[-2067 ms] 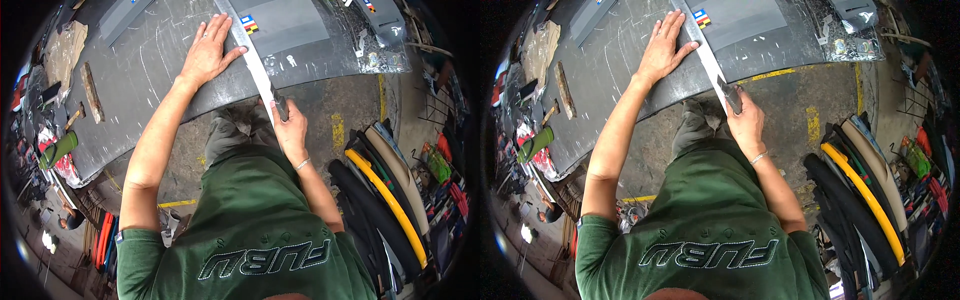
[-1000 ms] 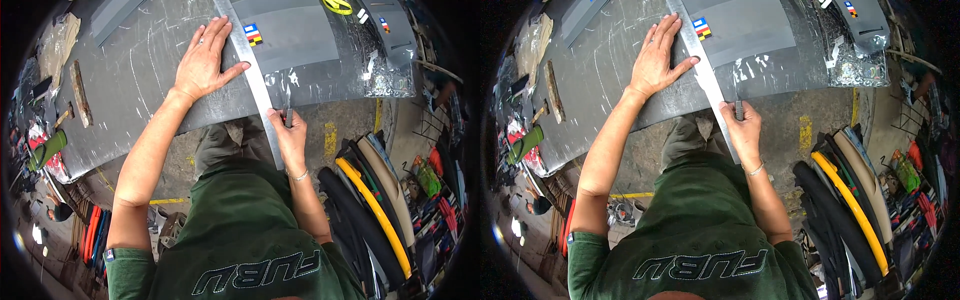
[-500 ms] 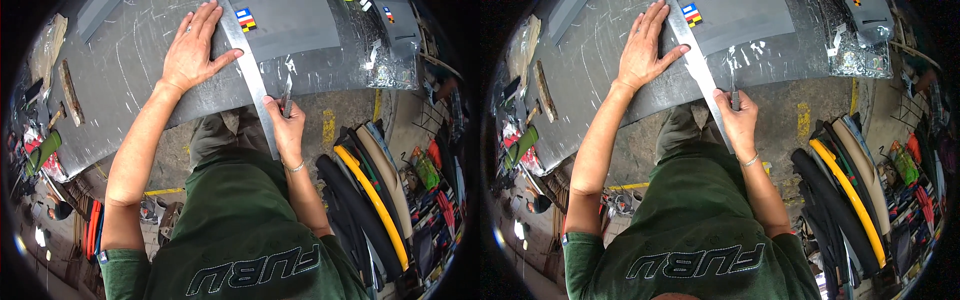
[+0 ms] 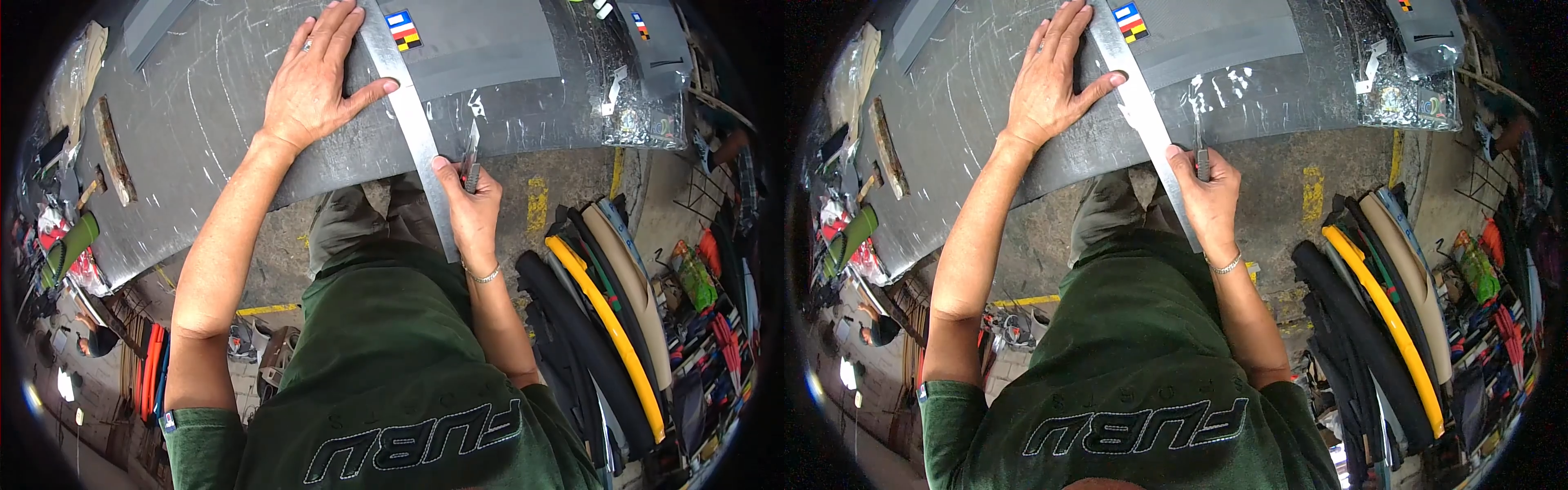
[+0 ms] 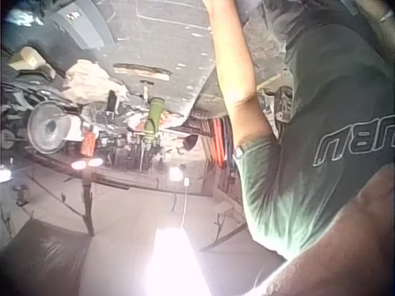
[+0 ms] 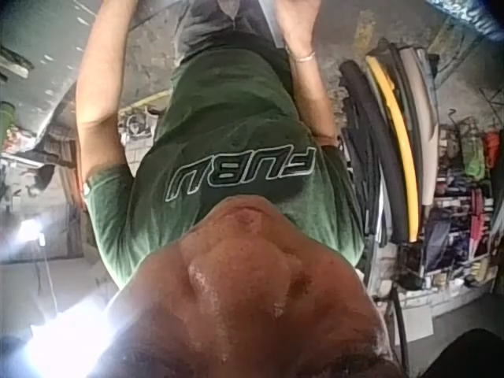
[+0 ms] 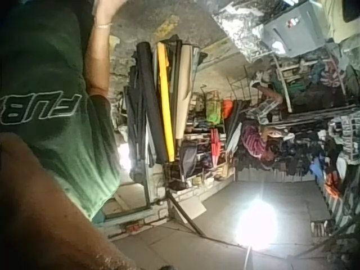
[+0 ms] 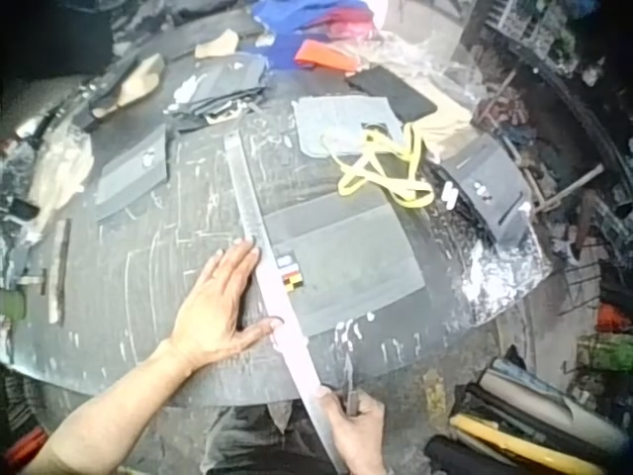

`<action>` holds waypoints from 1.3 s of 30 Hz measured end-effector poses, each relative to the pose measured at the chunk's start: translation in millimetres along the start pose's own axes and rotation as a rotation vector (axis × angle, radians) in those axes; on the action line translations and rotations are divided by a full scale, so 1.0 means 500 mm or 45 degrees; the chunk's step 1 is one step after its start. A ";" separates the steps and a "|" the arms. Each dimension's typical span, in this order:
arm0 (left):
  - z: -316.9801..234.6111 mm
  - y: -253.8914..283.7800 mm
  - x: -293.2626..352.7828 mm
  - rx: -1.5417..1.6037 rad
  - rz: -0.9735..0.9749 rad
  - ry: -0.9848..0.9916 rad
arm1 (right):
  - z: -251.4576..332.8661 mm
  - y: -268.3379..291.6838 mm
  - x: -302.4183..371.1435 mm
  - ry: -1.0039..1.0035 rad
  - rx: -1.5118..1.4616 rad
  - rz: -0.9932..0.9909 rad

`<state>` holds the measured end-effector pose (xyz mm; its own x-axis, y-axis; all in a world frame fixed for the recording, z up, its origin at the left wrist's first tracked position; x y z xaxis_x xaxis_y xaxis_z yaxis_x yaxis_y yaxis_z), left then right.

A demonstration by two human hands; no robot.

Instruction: Cutting gray fabric material using a utility knife and a straight edge ruler on a workshop table.

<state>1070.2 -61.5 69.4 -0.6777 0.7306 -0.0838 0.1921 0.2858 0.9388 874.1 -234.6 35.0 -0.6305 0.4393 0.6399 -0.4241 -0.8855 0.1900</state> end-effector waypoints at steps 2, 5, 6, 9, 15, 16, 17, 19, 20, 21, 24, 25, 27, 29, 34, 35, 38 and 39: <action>0.002 -0.002 0.002 -0.014 -0.004 -0.007 | 0.001 0.000 0.000 0.001 -0.005 0.001; 0.003 -0.004 0.003 -0.029 -0.007 -0.012 | 0.001 -0.002 0.000 -0.015 -0.017 0.008; 0.003 -0.005 0.003 -0.029 -0.005 -0.011 | 0.005 -0.002 0.001 -0.017 -0.026 0.007; 0.003 -0.005 0.000 -0.006 0.001 0.000 | 0.007 -0.002 0.001 -0.022 -0.039 0.004; 0.038 -0.044 0.004 0.544 -0.728 -0.514 | 0.013 -0.006 0.003 -0.019 0.005 0.025; 0.027 -0.036 0.006 0.545 -0.727 -0.522 | 0.009 -0.002 0.000 -0.017 0.029 0.016; 0.015 -0.028 0.002 0.203 -0.442 -0.293 | 0.008 -0.002 -0.003 -0.005 0.021 0.010; 0.010 -0.017 0.002 -0.159 -0.171 -0.056 | 0.007 0.003 0.005 0.027 0.107 -0.065; 0.010 -0.019 0.006 -0.126 -0.156 -0.043 | 0.001 0.001 0.005 0.011 0.067 -0.047; 0.012 -0.019 0.007 -0.091 -0.140 -0.030 | 0.001 -0.002 0.002 0.030 0.060 -0.033; 0.012 -0.018 0.009 -0.054 -0.133 -0.022 | 0.003 0.001 0.007 0.068 0.042 -0.026; 0.013 -0.017 0.009 -0.027 -0.121 -0.020 | 0.003 0.000 0.007 0.070 0.048 -0.028; 0.013 -0.016 0.010 -0.025 -0.124 -0.018 | 0.002 -0.001 0.006 0.072 0.055 -0.029; 0.014 -0.015 0.010 -0.018 -0.124 -0.018 | 0.002 -0.002 0.006 0.100 0.056 -0.042; 0.012 -0.012 0.007 -0.034 -0.135 -0.026 | -0.001 -0.002 0.005 0.102 0.043 -0.045; 0.012 -0.013 0.007 -0.033 -0.133 -0.026 | 0.000 -0.003 0.005 0.111 0.046 -0.046; 0.012 -0.014 0.007 -0.034 -0.145 -0.030 | -0.006 0.001 0.003 0.126 0.075 -0.037; 0.013 -0.014 0.007 -0.030 -0.143 -0.028 | -0.005 0.000 0.004 0.126 0.076 -0.038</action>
<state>1071.2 -57.0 60.5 -0.6780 0.7085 -0.1958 0.0993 0.3523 0.9306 871.2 -233.5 34.1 -0.6808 0.4757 0.5570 -0.4061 -0.8780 0.2534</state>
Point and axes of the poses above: each hand's wrist, its own x-axis away from the middle knuckle, its own y-axis out of the back of the hand, z = x × y, the point moved 3 cm from there along -x, towards the middle knuckle, and after that the axes turned 8 degrees about -y, right-handed, at the moved point
